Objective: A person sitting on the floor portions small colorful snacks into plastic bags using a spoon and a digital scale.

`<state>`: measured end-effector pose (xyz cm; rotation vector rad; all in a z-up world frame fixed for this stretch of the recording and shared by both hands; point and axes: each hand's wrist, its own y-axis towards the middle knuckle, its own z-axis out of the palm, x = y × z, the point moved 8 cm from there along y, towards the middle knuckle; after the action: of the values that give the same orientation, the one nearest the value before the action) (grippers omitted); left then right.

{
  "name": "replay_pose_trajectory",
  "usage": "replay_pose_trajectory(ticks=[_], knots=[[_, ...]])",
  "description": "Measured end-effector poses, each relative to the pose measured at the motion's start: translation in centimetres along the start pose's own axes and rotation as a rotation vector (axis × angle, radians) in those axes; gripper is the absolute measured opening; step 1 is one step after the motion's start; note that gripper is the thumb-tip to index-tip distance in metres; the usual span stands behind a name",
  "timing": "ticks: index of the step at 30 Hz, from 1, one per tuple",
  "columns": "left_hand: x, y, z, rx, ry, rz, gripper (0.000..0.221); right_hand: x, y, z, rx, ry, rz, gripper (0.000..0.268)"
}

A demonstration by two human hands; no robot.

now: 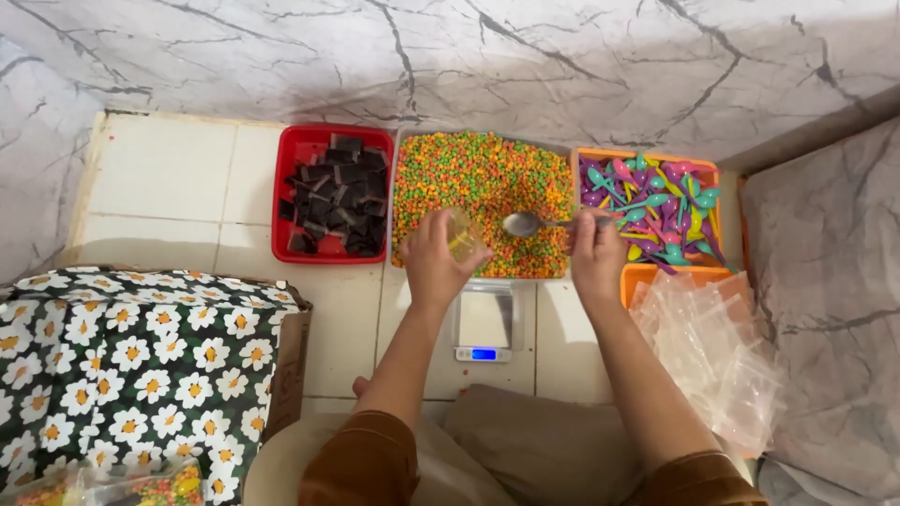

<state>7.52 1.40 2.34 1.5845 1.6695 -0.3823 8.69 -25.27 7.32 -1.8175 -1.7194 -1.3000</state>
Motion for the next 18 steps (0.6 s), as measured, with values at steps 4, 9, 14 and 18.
replay_pose_trajectory(ticks=[4, 9, 14, 18], knots=[[-0.1, 1.2, -2.9, -0.092, -0.196, -0.022, 0.088, -7.0, -3.1, -0.6, 0.013, 0.003, 0.271, 0.027], [1.1, 1.6, -4.4, -0.283, -0.137, 0.017, 0.086, -11.7, -6.5, 3.0, 0.087, -0.028, 0.563, 0.032], [1.7, 1.1, -4.0, -0.286, -0.136, 0.015, 0.088, -11.3, -9.0, 7.7, 0.008, 0.317, 0.779, 0.03], [1.0, 0.9, -4.0, -0.257, -0.084, 0.023, 0.086, -11.7, -10.3, 9.8, -0.051, 0.571, 0.962, 0.031]])
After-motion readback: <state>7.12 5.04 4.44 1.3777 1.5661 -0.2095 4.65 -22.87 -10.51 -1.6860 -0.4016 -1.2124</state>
